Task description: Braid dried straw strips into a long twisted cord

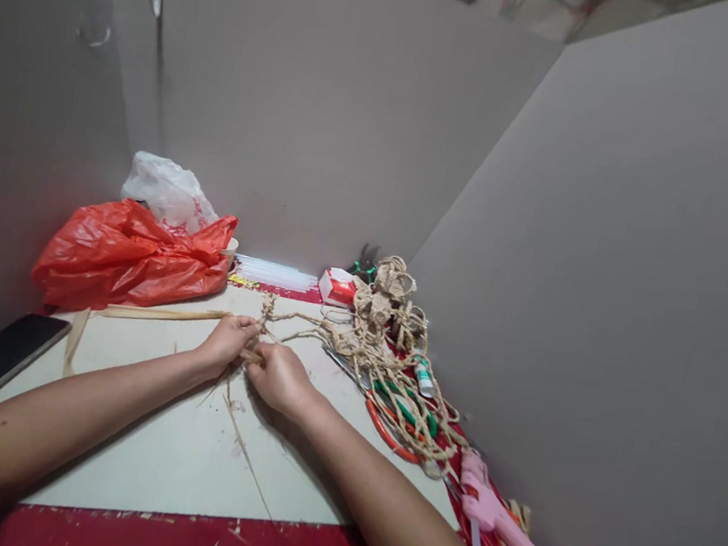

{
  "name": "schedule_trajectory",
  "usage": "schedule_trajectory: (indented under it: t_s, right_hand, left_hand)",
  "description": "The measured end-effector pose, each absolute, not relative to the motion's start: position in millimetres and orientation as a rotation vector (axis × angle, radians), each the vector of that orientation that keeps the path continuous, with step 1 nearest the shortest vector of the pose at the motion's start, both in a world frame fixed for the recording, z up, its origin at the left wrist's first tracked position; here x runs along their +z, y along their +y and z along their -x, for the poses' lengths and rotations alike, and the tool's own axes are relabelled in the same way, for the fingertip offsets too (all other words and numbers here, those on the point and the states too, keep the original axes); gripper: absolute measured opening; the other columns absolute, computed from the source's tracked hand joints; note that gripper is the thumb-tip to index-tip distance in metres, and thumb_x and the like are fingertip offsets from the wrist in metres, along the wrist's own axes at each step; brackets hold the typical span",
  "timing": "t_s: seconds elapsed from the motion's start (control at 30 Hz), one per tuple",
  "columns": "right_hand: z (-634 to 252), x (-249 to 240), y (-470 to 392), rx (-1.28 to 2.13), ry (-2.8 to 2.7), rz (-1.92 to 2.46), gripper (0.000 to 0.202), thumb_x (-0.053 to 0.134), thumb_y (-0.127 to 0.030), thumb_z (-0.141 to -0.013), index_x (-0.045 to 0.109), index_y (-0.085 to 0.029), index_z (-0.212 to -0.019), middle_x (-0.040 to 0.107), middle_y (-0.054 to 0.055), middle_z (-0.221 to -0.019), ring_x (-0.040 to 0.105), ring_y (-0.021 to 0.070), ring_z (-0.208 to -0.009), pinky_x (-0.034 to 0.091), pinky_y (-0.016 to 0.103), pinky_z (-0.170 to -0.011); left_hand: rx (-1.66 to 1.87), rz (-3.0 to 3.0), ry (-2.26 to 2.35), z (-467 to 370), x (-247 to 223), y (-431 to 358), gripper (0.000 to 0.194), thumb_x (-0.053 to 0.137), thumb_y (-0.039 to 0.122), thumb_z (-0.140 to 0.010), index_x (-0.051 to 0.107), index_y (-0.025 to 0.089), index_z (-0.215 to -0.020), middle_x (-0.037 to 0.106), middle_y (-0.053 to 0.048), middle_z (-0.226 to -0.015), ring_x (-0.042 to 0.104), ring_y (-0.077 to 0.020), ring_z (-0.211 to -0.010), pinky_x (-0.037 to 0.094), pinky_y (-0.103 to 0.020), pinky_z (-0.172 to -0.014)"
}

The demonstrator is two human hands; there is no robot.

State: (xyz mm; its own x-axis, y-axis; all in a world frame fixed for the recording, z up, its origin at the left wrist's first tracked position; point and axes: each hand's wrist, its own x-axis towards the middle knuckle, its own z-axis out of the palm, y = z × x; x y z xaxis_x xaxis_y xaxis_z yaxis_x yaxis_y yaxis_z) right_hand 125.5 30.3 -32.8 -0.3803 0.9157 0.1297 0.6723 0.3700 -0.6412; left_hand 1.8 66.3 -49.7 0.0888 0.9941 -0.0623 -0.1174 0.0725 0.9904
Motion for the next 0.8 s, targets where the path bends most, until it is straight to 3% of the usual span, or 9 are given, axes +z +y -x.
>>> schedule_trajectory:
  t_s: [0.17,0.27,0.43,0.57,0.67,0.8]
  right_hand:
    - [-161.9,-6.1,26.6,1.047,-2.347,1.334,0.025,0.057,-0.02,-0.068,0.042,-0.018,-0.048,0.036,-0.005,-0.044,0.03,0.0074,-0.044,0.023,0.021,-0.043]
    - [-178.5,13.0,24.3,0.979,-2.331,1.365,0.023,0.067,-0.03,-0.067,0.054,-0.017,-0.052,0.045,-0.003,-0.046,0.034,0.0084,-0.044,0.025,0.023,-0.044]
    - [-172.1,27.0,27.8,0.803,-2.121,1.259,0.021,0.052,-0.032,-0.08,0.064,-0.018,-0.069,0.055,0.0,-0.059,0.045,0.0117,-0.055,0.035,0.024,-0.055]
    - [-152.0,11.6,45.7,0.899,-1.769,1.215,0.021,0.057,-0.032,-0.075,0.064,-0.017,-0.089,0.052,-0.004,-0.057,0.041,0.0091,-0.049,0.032,0.023,-0.05]
    - [-149.9,0.7,61.3,1.036,-1.476,1.129,0.027,0.066,-0.036,-0.068,0.059,-0.017,-0.087,0.056,-0.004,-0.059,0.039,0.0074,-0.045,0.031,0.022,-0.046]
    - [-163.2,6.0,71.3,1.039,-1.217,1.064,0.027,0.073,-0.032,-0.062,0.058,-0.017,-0.078,0.06,-0.002,-0.063,0.047,0.008,-0.052,0.037,0.021,-0.05]
  left_hand:
    - [1.07,-1.027,1.074,-1.7,-46.2,66.6,0.018,0.057,0.027,-0.077,0.05,0.017,-0.064,0.034,0.009,-0.038,0.022,-0.0042,-0.03,0.013,-0.021,-0.036]
    - [1.033,-1.007,1.043,-1.8,-44.6,68.5,0.017,0.059,0.026,-0.077,0.05,0.017,-0.065,0.032,0.01,-0.038,0.021,-0.0038,-0.029,0.012,-0.021,-0.035]
    - [0.993,-0.985,1.023,-0.7,-41.1,67.9,0.017,0.058,0.023,-0.078,0.049,0.017,-0.065,0.03,0.01,-0.038,0.021,-0.0033,-0.029,0.01,-0.021,-0.034]
    - [0.995,-0.96,0.987,0.2,-38.9,66.8,0.019,0.058,0.023,-0.079,0.048,0.017,-0.064,0.029,0.01,-0.038,0.021,-0.003,-0.029,0.01,-0.021,-0.034]
    - [0.991,-0.949,0.998,-0.3,-39.3,67.1,0.02,0.059,0.023,-0.08,0.048,0.017,-0.064,0.029,0.01,-0.037,0.02,-0.0031,-0.029,0.01,-0.021,-0.034]
    - [0.992,-0.964,1.039,-1.6,-41.5,68.2,0.019,0.057,0.022,-0.08,0.049,0.017,-0.064,0.03,0.01,-0.037,0.021,-0.0032,-0.028,0.01,-0.021,-0.034]
